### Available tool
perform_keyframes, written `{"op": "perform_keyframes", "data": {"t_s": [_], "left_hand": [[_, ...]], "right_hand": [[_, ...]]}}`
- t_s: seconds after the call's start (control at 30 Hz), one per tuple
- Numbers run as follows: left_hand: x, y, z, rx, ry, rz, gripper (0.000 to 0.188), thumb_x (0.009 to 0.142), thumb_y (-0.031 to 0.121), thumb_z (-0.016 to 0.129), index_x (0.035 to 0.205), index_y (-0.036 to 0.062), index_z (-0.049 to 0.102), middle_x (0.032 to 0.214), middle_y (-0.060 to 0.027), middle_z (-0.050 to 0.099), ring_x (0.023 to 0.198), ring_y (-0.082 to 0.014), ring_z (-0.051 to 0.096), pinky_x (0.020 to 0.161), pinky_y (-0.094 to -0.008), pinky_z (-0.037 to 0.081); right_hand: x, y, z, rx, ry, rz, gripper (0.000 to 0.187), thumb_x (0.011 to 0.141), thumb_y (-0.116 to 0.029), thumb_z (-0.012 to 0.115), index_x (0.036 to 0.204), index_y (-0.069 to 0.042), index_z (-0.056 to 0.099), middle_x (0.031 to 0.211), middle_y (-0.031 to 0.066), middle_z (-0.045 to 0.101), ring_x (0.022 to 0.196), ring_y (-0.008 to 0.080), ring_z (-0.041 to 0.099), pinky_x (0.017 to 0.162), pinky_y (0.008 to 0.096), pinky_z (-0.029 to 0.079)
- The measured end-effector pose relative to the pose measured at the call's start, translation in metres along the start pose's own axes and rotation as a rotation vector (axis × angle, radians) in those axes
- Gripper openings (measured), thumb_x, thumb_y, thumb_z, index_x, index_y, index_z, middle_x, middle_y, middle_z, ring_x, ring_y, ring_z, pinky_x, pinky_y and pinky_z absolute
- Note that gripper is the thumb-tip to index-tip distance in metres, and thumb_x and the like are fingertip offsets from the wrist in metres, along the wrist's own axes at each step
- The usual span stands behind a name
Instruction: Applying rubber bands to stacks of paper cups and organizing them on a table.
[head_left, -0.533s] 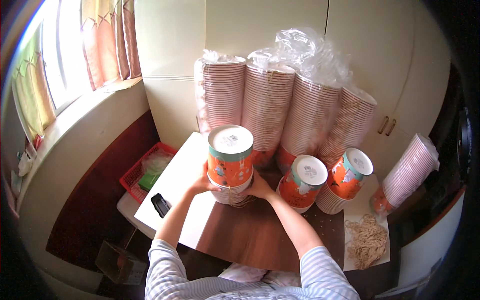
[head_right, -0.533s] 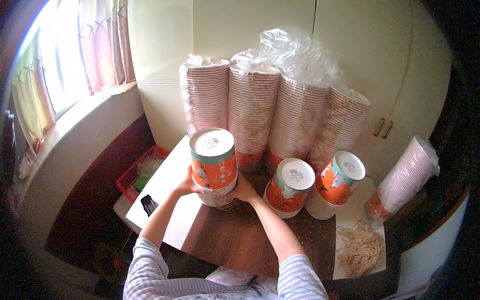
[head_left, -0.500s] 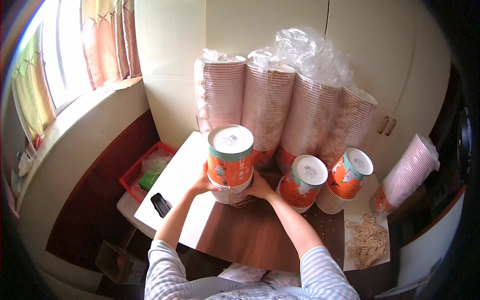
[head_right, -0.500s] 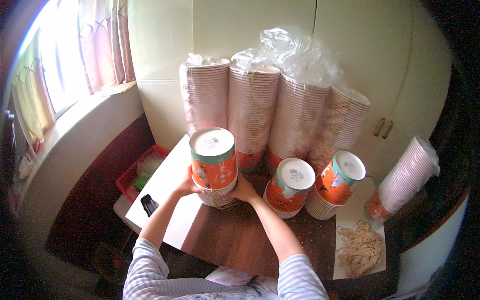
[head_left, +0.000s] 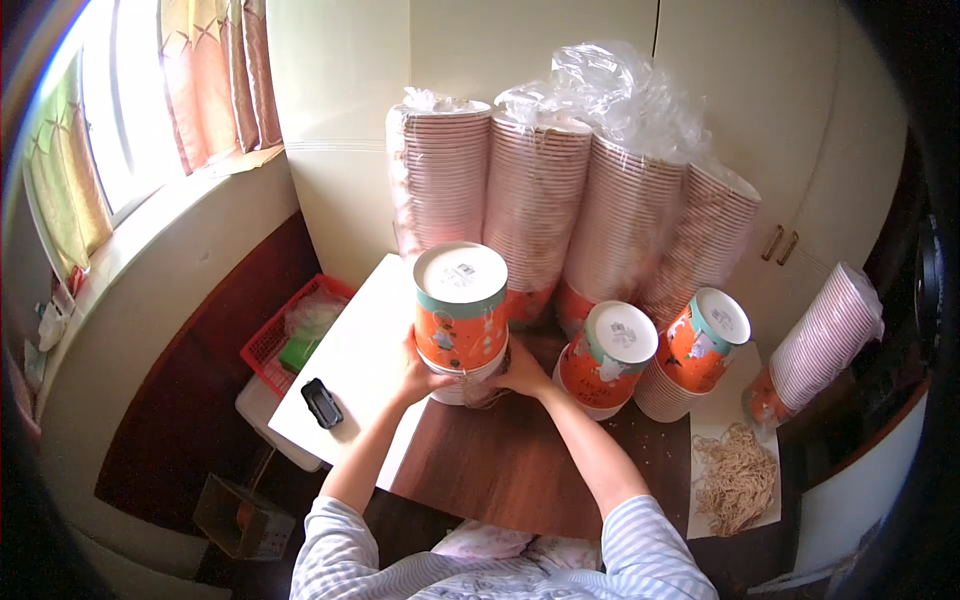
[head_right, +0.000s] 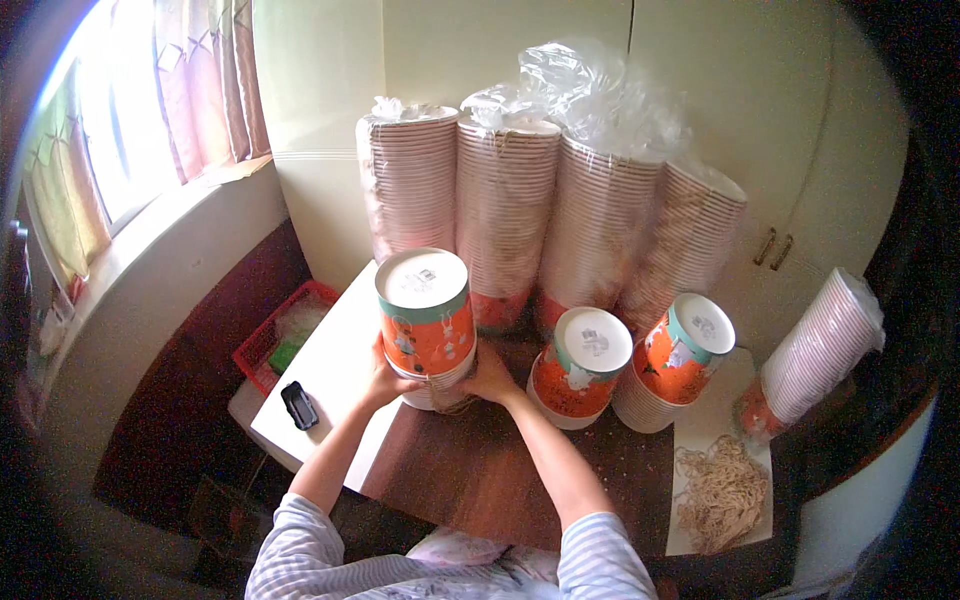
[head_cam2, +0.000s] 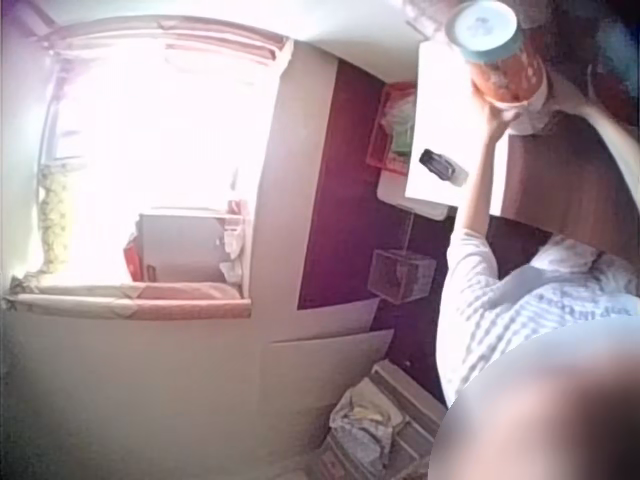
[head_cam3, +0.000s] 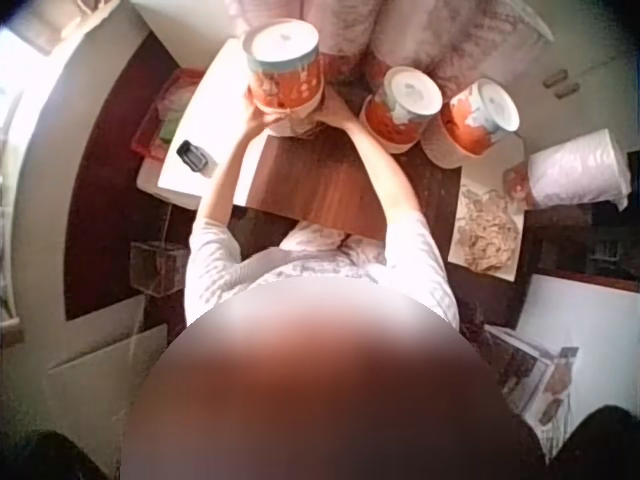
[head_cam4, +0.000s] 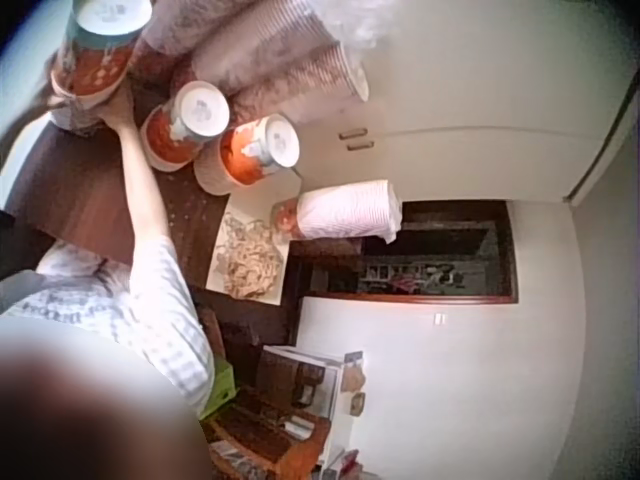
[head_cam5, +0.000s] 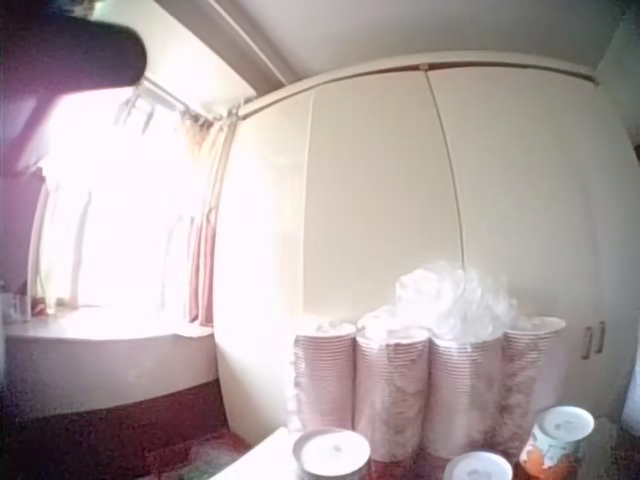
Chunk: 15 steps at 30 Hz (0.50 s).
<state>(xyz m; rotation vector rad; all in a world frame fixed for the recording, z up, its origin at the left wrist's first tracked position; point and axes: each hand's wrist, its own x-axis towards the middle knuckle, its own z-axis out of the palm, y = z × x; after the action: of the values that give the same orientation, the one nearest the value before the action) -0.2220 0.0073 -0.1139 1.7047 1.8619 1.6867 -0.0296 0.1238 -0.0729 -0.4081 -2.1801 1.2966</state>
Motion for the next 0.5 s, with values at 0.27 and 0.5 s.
{"op": "perform_keyframes", "data": {"t_s": [0.27, 0.5], "left_hand": [[-0.027, -0.013, 0.003, -0.229, 0.151, -0.119, 0.086, 0.070, 0.013, 0.071, 0.135, 0.0082, 0.014, 0.133, -0.0167, 0.028, 0.124, -0.0262, 0.030, 0.098, -0.0435, 0.031], [-0.027, 0.037, -0.019, 0.340, 0.323, 0.257, 0.023, 0.066, 0.008, 0.068, 0.083, 0.0055, 0.053, 0.083, -0.0102, 0.054, 0.079, -0.0290, 0.054, 0.069, -0.0353, 0.044]], "right_hand": [[-0.023, -0.001, 0.030, -0.293, 0.516, -0.227, 0.057, 0.060, -0.022, 0.072, 0.107, -0.003, 0.043, 0.101, 0.0161, 0.048, 0.098, 0.0353, 0.045, 0.091, 0.0424, 0.033], [-0.023, -0.038, 0.047, -0.764, 0.477, -0.421, 0.020, 0.064, -0.021, 0.070, 0.076, -0.011, 0.057, 0.081, 0.0054, 0.052, 0.083, 0.0251, 0.049, 0.076, 0.0381, 0.034]]}}
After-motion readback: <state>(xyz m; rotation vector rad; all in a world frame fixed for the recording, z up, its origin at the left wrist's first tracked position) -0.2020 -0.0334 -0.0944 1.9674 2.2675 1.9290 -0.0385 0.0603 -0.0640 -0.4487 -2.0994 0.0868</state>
